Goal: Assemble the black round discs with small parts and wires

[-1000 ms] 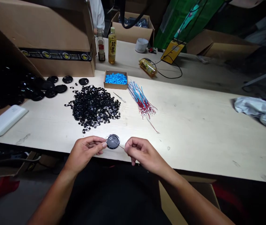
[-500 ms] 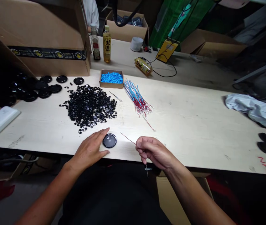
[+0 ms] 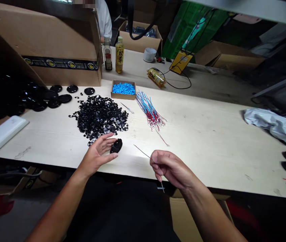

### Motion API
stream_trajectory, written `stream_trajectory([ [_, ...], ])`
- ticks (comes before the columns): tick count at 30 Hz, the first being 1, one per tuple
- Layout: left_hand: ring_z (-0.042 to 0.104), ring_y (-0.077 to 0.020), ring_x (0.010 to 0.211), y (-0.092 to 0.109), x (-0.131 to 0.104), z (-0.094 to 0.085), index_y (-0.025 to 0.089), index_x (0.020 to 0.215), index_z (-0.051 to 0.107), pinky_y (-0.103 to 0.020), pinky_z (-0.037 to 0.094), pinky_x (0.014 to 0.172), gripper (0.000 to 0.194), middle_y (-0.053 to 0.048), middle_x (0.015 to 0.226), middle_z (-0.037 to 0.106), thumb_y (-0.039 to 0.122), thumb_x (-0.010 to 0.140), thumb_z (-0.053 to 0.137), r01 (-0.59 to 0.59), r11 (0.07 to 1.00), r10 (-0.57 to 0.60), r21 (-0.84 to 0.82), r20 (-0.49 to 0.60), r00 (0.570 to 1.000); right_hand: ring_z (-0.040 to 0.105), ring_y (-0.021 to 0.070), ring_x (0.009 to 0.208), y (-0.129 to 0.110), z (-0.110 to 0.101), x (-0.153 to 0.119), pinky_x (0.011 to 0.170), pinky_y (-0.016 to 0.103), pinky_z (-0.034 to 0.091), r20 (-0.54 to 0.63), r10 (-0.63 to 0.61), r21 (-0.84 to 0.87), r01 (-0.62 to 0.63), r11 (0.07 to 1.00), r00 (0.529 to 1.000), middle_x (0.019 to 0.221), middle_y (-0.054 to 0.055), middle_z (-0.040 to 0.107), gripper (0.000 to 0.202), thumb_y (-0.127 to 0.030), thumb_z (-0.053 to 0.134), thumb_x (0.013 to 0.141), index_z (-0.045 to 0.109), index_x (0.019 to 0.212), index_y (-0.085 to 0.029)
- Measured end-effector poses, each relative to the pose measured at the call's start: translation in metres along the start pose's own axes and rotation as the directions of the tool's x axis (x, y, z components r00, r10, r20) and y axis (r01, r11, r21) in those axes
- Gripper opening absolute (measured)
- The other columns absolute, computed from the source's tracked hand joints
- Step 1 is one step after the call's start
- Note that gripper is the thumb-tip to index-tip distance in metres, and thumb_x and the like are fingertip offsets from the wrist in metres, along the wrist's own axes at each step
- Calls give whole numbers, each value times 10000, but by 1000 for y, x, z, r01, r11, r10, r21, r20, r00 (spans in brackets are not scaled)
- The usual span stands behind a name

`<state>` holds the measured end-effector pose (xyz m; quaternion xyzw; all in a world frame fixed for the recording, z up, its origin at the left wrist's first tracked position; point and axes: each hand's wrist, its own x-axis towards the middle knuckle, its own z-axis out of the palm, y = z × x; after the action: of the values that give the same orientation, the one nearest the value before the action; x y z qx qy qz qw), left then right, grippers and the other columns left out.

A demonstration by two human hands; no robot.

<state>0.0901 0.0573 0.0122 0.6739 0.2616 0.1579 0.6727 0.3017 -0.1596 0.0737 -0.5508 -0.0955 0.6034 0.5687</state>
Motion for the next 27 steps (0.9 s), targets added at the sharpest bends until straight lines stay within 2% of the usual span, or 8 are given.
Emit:
stream_trajectory([
  [2, 592, -336, 1444, 7, -3, -4, 263, 1477, 580, -504, 448, 1236, 722, -145, 1507, 667, 353, 836, 900, 34, 979, -32, -203, 10, 999, 467, 79, 482, -6, 7, -3, 414, 210, 519, 37, -4, 19, 3, 1000, 999, 636, -16, 569, 208, -301, 827, 752, 683, 732, -151],
  [4, 589, -353, 1447, 12, -6, -6, 261, 1455, 610, -532, 430, 1250, 691, -151, 1496, 676, 325, 832, 903, 38, 948, -32, -315, 23, 999, 472, 81, 481, -12, 15, -4, 419, 207, 521, 80, 5, 22, -7, 1000, 997, 630, -16, 570, 196, -296, 821, 771, 689, 749, -152],
  [11, 598, -400, 1432, 21, -8, -4, 214, 1417, 644, -600, 444, 1240, 710, -183, 1426, 710, 326, 778, 932, 16, 882, -22, -471, -7, 1000, 460, 65, 461, -21, 43, 2, 417, 193, 522, 197, 37, 17, -41, 999, 980, 632, -10, 591, 158, -257, 793, 764, 689, 729, -144],
  [18, 596, -381, 1434, 23, -8, -8, 239, 1412, 654, -588, 397, 1270, 683, -161, 1463, 695, 311, 794, 936, -28, 909, 12, -416, -41, 999, 472, 65, 464, -24, 55, 10, 416, 193, 535, 228, 63, 12, -68, 998, 972, 640, -8, 598, 139, -246, 779, 762, 693, 734, -140],
  [27, 607, -341, 1421, 31, -8, -10, 265, 1415, 651, -495, 461, 1228, 708, -139, 1504, 672, 311, 777, 955, -67, 961, 35, -267, -123, 992, 469, 69, 475, -16, 57, 19, 403, 192, 531, 203, 88, 30, -96, 995, 975, 655, -9, 592, 129, -233, 769, 760, 677, 740, -144],
])
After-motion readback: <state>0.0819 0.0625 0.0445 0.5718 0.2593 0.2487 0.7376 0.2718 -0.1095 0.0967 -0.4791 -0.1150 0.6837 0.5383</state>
